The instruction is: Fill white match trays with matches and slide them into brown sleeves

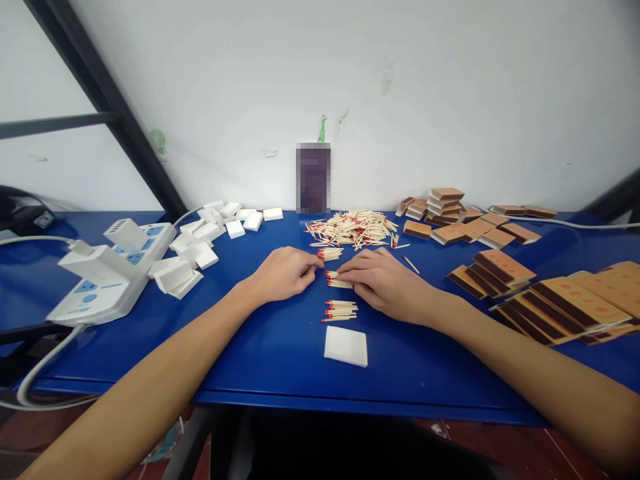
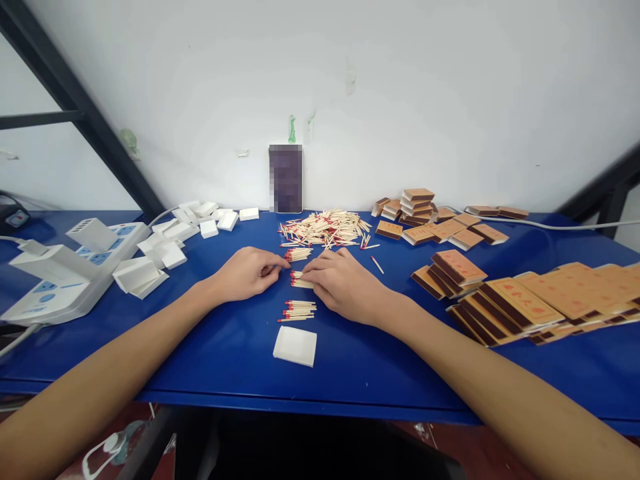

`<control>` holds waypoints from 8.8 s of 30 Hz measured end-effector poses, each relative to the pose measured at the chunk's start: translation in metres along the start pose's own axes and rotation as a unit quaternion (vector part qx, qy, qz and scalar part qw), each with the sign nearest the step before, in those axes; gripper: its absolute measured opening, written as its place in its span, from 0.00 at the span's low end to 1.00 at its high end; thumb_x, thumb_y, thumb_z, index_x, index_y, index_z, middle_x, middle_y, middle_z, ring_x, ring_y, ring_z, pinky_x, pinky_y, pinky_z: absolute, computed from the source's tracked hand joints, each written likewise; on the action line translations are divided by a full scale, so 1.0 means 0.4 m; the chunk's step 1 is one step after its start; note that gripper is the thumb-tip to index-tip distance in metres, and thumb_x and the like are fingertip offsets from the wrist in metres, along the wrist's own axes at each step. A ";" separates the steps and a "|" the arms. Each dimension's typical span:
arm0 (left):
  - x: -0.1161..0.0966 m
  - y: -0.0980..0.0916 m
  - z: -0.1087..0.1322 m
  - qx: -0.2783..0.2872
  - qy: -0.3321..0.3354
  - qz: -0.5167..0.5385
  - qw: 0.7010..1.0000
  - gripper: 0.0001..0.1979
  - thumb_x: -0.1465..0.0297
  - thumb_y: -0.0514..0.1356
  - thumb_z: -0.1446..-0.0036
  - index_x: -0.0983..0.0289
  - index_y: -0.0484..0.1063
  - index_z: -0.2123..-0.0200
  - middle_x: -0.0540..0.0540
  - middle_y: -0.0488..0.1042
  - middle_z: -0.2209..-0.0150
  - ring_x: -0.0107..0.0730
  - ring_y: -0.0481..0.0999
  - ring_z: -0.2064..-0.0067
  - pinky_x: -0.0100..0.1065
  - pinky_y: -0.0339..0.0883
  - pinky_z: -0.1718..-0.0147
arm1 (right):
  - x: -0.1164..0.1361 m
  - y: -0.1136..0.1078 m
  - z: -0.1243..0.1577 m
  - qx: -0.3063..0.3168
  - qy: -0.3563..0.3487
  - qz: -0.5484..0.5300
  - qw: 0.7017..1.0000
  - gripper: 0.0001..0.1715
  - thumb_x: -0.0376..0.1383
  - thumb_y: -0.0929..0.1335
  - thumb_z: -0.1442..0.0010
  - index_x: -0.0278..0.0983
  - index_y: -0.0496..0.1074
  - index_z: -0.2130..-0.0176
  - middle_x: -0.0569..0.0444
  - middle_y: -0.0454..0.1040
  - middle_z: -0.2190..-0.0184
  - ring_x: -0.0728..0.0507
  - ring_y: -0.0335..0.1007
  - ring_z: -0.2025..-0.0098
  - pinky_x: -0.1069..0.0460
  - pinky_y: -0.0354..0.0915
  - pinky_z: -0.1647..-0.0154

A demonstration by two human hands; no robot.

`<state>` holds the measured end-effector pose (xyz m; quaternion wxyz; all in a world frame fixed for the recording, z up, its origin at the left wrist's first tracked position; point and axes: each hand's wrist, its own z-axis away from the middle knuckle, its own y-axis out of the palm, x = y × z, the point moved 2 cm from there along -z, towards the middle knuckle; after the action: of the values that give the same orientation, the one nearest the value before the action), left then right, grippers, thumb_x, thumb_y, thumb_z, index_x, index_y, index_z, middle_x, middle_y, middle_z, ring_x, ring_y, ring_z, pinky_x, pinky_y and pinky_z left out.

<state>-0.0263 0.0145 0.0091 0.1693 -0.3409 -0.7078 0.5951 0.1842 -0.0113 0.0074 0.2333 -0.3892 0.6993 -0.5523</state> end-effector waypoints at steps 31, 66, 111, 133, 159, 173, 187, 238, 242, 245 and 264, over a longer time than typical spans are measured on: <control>0.004 0.005 -0.004 -0.008 0.026 0.021 0.999 0.15 0.75 0.54 0.41 0.64 0.79 0.56 0.52 0.80 0.69 0.30 0.76 0.71 0.31 0.67 0.66 | 0.010 0.002 -0.004 -0.031 0.013 0.009 0.999 0.15 0.39 0.63 0.32 0.39 0.79 0.58 0.51 0.80 0.59 0.41 0.69 0.54 0.46 0.58 0.54; 0.005 0.000 0.002 -0.035 -0.060 0.014 0.998 0.12 0.71 0.54 0.40 0.62 0.74 0.57 0.48 0.74 0.76 0.29 0.71 0.76 0.31 0.58 0.73 | -0.047 0.007 -0.097 -0.028 -0.004 0.128 0.991 0.13 0.32 0.63 0.34 0.35 0.77 0.57 0.47 0.77 0.58 0.39 0.69 0.53 0.45 0.58 0.52; -0.003 -0.002 -0.002 -0.002 -0.052 0.007 0.999 0.14 0.72 0.54 0.41 0.62 0.78 0.57 0.50 0.74 0.76 0.30 0.70 0.75 0.31 0.59 0.72 | -0.015 0.008 -0.067 -0.005 -0.021 0.188 0.982 0.13 0.28 0.64 0.35 0.35 0.78 0.58 0.47 0.77 0.60 0.40 0.65 0.56 0.46 0.52 0.55; 0.003 0.000 -0.004 -0.006 -0.058 0.030 0.998 0.15 0.72 0.54 0.41 0.62 0.78 0.56 0.49 0.73 0.77 0.28 0.68 0.76 0.30 0.58 0.72 | -0.007 -0.001 -0.076 0.029 0.031 0.182 0.982 0.14 0.29 0.62 0.34 0.36 0.78 0.60 0.47 0.77 0.59 0.39 0.63 0.54 0.46 0.50 0.55; 0.001 0.004 -0.002 0.020 -0.039 0.131 0.990 0.23 0.75 0.53 0.43 0.60 0.73 0.46 0.43 0.64 0.81 0.24 0.61 0.79 0.29 0.54 0.74 | -0.006 -0.002 -0.076 0.040 0.035 0.163 0.985 0.17 0.31 0.61 0.32 0.35 0.78 0.55 0.47 0.78 0.58 0.38 0.64 0.54 0.46 0.49 0.58; -0.010 -0.002 -0.003 0.019 -0.007 0.043 0.999 0.23 0.74 0.51 0.42 0.60 0.74 0.46 0.50 0.74 0.76 0.31 0.69 0.74 0.31 0.61 0.69 | 0.000 -0.005 -0.075 0.033 0.023 0.181 0.983 0.15 0.32 0.62 0.32 0.36 0.78 0.57 0.46 0.78 0.57 0.38 0.63 0.54 0.46 0.48 0.57; -0.013 0.001 -0.003 0.023 -0.002 0.033 0.999 0.23 0.75 0.51 0.42 0.61 0.74 0.46 0.51 0.76 0.73 0.33 0.72 0.73 0.33 0.64 0.66 | -0.001 -0.002 -0.070 0.023 0.015 0.191 0.981 0.16 0.31 0.61 0.32 0.36 0.78 0.57 0.47 0.77 0.58 0.38 0.63 0.54 0.45 0.48 0.58; -0.013 0.001 -0.002 0.027 0.016 0.012 0.999 0.22 0.75 0.52 0.41 0.61 0.75 0.46 0.53 0.80 0.67 0.35 0.77 0.67 0.34 0.66 0.62 | -0.005 -0.010 -0.065 0.051 0.041 0.164 0.984 0.16 0.32 0.61 0.32 0.35 0.78 0.61 0.47 0.78 0.60 0.39 0.64 0.55 0.46 0.47 0.57; -0.012 0.003 -0.001 0.020 0.014 0.016 1.000 0.20 0.75 0.53 0.41 0.62 0.75 0.47 0.52 0.78 0.69 0.33 0.76 0.68 0.34 0.66 0.62 | -0.009 -0.011 -0.063 0.049 0.047 0.158 0.985 0.15 0.32 0.62 0.32 0.36 0.78 0.60 0.47 0.78 0.61 0.39 0.65 0.56 0.46 0.47 0.57; -0.016 0.000 0.000 -0.001 0.024 0.022 0.999 0.16 0.73 0.54 0.39 0.62 0.76 0.51 0.51 0.76 0.71 0.31 0.74 0.70 0.32 0.65 0.64 | -0.010 -0.010 -0.060 0.043 0.047 0.155 0.986 0.15 0.33 0.62 0.32 0.36 0.78 0.59 0.47 0.78 0.61 0.39 0.65 0.56 0.46 0.47 0.58; -0.008 0.004 -0.008 -0.029 -0.007 0.076 0.997 0.06 0.72 0.59 0.40 0.63 0.78 0.65 0.50 0.70 0.72 0.28 0.68 0.71 0.30 0.59 0.70 | -0.001 -0.001 -0.065 0.056 0.019 0.115 0.992 0.14 0.29 0.63 0.34 0.35 0.78 0.60 0.48 0.78 0.63 0.41 0.70 0.59 0.48 0.53 0.58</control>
<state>-0.0215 0.0148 0.0087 0.1091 -0.3942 -0.6980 0.5878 0.1649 0.0043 0.0150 0.3033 -0.2825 0.7117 -0.5671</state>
